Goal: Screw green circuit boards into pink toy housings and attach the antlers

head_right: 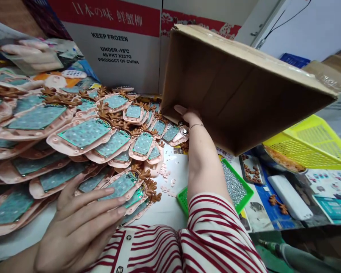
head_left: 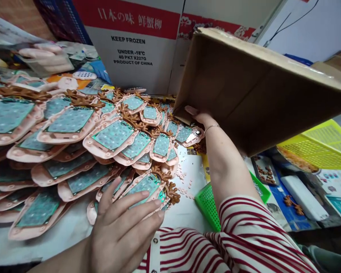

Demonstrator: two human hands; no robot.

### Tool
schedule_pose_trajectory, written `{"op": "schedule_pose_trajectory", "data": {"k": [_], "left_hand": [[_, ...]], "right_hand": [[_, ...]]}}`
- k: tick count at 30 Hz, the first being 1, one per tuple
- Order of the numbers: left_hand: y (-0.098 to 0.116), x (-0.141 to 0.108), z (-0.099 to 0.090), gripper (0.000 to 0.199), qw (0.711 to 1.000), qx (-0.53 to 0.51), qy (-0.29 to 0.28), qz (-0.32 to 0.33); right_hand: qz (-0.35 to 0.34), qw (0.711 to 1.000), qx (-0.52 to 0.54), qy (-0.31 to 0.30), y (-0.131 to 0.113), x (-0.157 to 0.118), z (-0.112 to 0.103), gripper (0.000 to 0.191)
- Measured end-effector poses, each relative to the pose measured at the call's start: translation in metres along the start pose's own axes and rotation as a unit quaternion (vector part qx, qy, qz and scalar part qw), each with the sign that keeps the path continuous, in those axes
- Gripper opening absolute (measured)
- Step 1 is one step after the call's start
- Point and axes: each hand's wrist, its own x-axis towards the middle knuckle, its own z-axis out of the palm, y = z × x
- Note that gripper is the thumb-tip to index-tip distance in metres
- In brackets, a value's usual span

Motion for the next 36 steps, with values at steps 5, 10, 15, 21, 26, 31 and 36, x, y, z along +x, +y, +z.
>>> {"op": "schedule_pose_trajectory", "data": {"k": [5,10,15,21,26,31,36], "left_hand": [[0.001,0.003,-0.004,0.035,1.000,-0.004,-0.017,0.025],[0.014,0.002,-0.009,0.032,1.000,-0.021,0.006,0.016],[0.032,0.003,-0.011,0.023,0.973,-0.193,0.040,-0.118],[0.042,0.011,-0.010,0.046,0.637,-0.585,-0.038,-0.500],[0.043,-0.007,-0.006,0.062,0.477,-0.678,-0.142,-0.541],[0.055,-0.022,-0.010,0.068,0.458,-0.679,-0.176,-0.546],[0.072,-0.016,-0.012,0.070,0.487,-0.680,-0.175,-0.519]], "right_hand": [[-0.002,0.996,0.039,0.082,0.008,-0.024,0.001,0.040],[-0.003,0.979,0.101,0.179,0.010,-0.055,-0.031,0.040],[-0.130,0.916,0.243,0.290,-0.006,-0.108,-0.068,0.027],[-0.357,0.848,0.325,0.216,-0.037,-0.263,-0.059,0.018],[-0.505,0.819,0.174,0.209,-0.025,-0.366,-0.007,0.016],[-0.504,0.812,-0.019,0.293,-0.002,-0.397,0.012,0.013],[-0.525,0.768,-0.056,0.363,0.009,-0.409,0.004,0.013]]}}
